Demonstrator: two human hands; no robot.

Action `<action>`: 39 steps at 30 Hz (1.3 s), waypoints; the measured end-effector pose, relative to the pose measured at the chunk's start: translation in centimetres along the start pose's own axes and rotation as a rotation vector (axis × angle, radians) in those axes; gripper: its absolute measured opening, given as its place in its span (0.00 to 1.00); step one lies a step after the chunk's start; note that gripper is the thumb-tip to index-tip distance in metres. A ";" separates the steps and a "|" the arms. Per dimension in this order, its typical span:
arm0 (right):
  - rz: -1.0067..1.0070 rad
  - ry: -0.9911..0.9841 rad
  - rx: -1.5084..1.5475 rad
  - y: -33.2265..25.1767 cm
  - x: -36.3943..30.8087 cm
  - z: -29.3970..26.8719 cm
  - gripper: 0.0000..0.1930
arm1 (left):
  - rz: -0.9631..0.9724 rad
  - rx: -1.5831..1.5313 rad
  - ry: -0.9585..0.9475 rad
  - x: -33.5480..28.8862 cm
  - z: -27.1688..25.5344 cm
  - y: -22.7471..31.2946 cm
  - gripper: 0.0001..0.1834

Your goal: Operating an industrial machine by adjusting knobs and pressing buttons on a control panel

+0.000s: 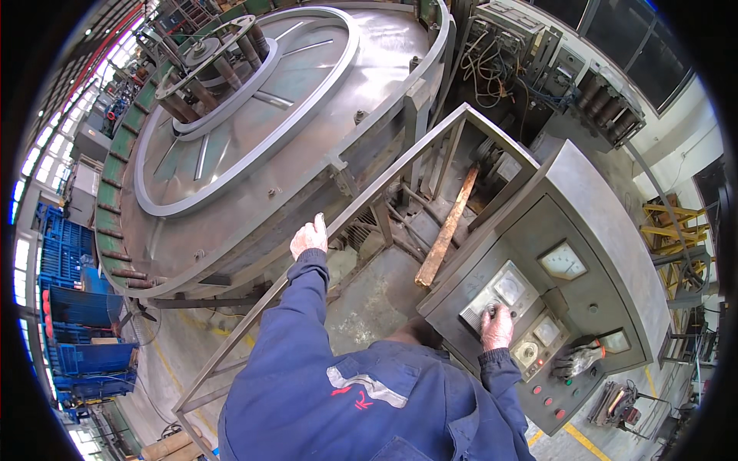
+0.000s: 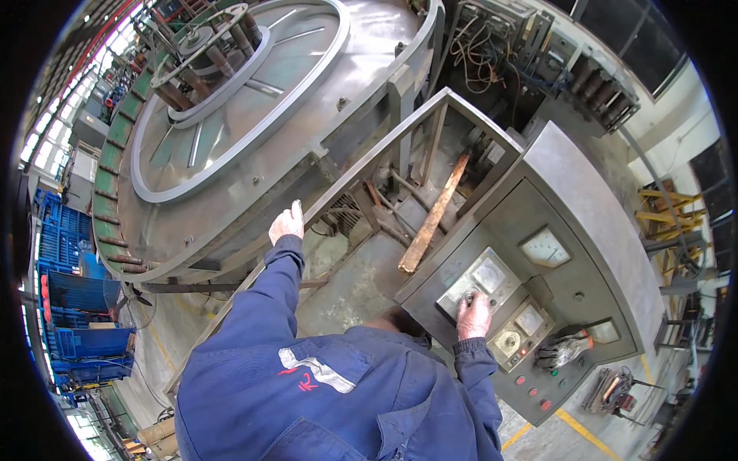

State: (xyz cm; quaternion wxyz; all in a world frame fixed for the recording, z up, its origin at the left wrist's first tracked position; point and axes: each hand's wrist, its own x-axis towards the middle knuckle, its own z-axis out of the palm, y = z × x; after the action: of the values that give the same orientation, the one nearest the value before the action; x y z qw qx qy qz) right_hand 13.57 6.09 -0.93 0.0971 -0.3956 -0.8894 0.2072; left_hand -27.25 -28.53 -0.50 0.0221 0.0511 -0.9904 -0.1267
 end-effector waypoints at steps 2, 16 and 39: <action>0.001 -0.002 0.018 -0.1 0.1 -0.1 0.15 | -0.006 -0.002 0.002 0.0 0.0 -0.1 0.39; 0.034 -0.023 0.012 -0.1 0.0 0.0 0.16 | -0.019 0.007 -0.022 0.1 0.1 -0.1 0.37; 0.107 -0.017 0.204 7.2 -10.3 -3.6 0.12 | 0.045 0.070 -0.031 0.2 0.8 -0.3 0.39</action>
State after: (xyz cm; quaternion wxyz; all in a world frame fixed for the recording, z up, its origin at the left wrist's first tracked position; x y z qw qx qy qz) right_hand 26.47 3.85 -0.98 0.1179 -0.4290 -0.8421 0.3049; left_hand -27.43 -28.62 -1.29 0.0079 0.0276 -0.9953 -0.0923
